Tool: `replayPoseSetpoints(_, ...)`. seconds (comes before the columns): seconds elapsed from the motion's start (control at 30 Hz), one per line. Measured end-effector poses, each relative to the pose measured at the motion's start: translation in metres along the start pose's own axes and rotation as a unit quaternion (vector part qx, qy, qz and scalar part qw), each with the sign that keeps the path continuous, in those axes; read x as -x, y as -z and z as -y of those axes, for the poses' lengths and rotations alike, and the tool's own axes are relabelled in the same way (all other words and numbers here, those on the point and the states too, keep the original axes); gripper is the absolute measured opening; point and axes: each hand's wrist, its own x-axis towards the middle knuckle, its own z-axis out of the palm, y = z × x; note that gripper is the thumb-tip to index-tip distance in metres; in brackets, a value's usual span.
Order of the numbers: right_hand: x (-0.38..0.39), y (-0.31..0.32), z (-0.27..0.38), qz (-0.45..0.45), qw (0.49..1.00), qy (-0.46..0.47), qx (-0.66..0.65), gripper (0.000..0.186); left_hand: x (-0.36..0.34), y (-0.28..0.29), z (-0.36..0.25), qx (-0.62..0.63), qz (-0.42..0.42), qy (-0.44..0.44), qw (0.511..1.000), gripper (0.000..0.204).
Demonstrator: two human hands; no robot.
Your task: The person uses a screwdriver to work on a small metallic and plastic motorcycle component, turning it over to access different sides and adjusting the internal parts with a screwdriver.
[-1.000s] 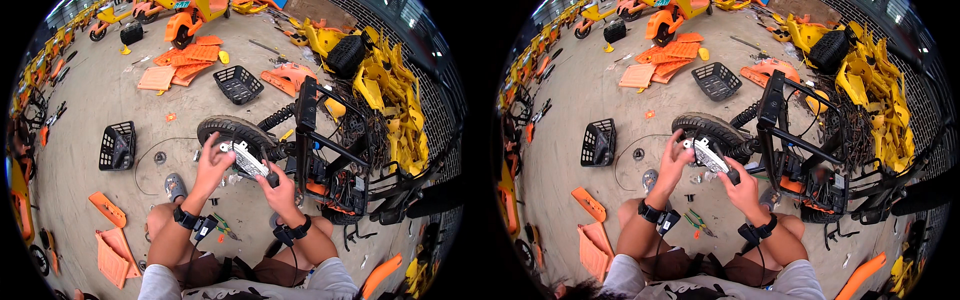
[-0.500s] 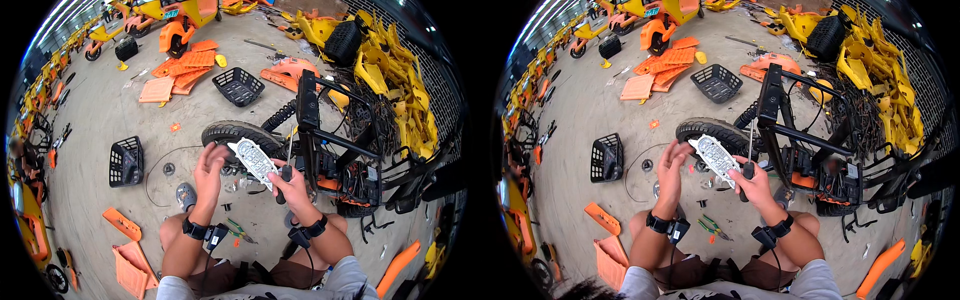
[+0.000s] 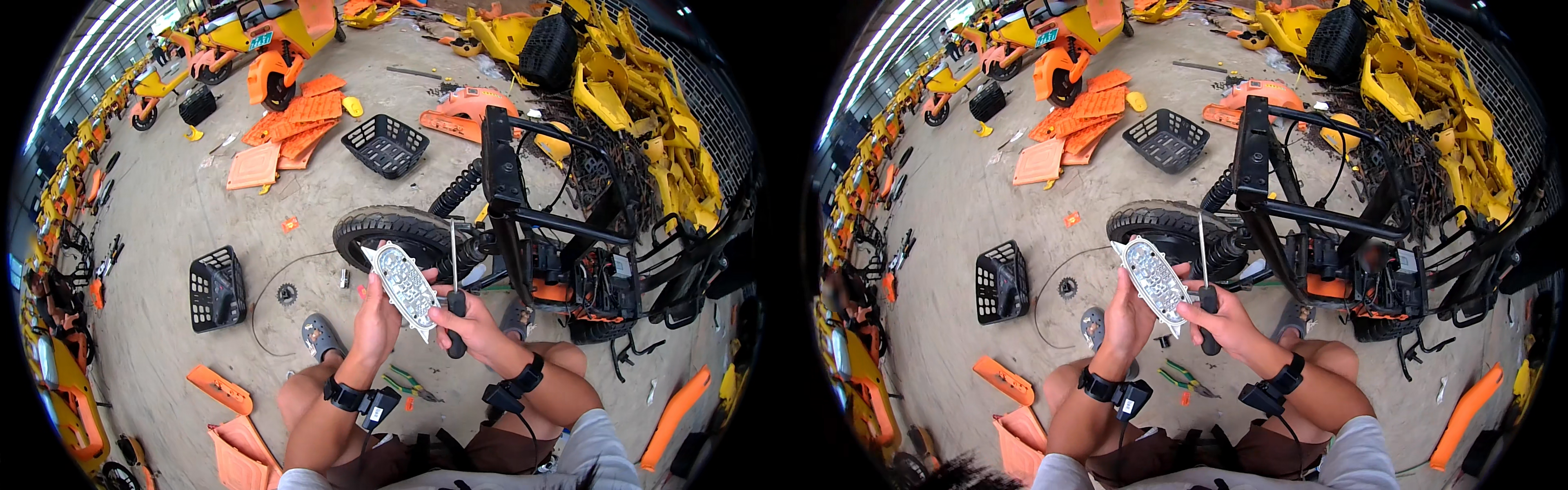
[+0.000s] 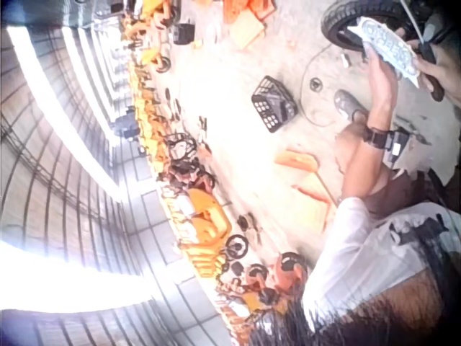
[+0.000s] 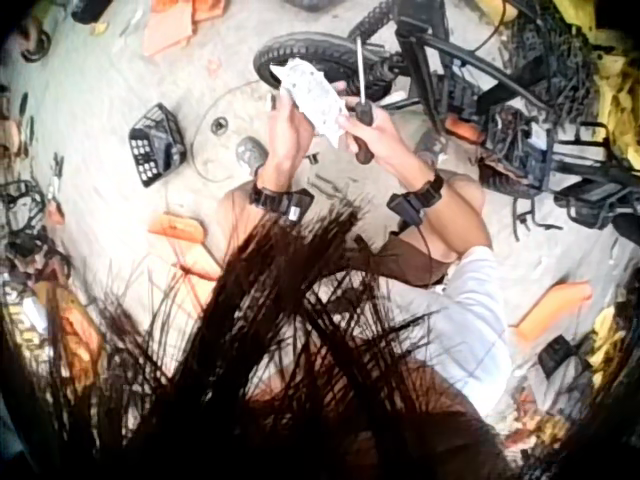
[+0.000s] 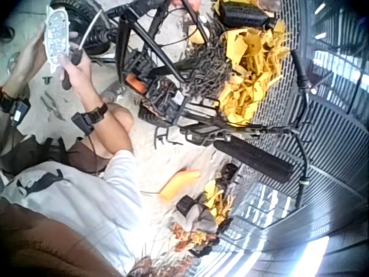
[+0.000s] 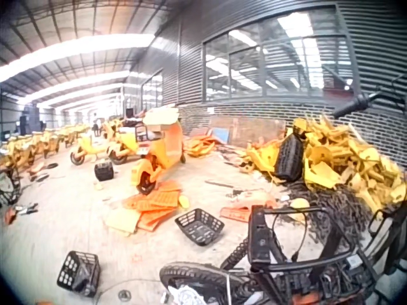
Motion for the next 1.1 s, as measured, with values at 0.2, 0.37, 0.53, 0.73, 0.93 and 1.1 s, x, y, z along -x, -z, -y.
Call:
replayPoseSetpoints(0.2,0.006,-0.008,0.000,0.018,1.000,-0.015,0.019,0.047,0.006,-0.005,-0.007,0.092,0.029,0.009,0.995,0.062)
replayPoseSetpoints(0.37,0.003,-0.010,-0.011,0.016,0.993,0.037,0.114,0.045,0.004,-0.004,-0.009,0.096,-0.007,0.010,0.995,0.068)
replayPoseSetpoints(0.53,0.008,-0.010,-0.010,-0.029,0.985,0.086,0.145,0.042,0.004,0.001,-0.022,0.101,-0.045,-0.019,0.994,0.069)
replayPoseSetpoints(0.73,0.016,0.005,-0.013,0.006,0.959,0.140,0.245,0.039,0.007,0.014,-0.032,0.070,-0.021,-0.034,0.997,0.067)
replayPoseSetpoints(0.93,0.021,-0.011,0.004,-0.041,0.875,0.238,0.419,0.043,0.010,0.015,-0.041,0.110,-0.045,-0.032,0.992,0.073)
replayPoseSetpoints(1.1,0.014,-0.007,-0.002,-0.030,0.821,0.339,0.458,0.042,0.011,0.030,-0.044,0.110,-0.030,-0.037,0.993,0.069)
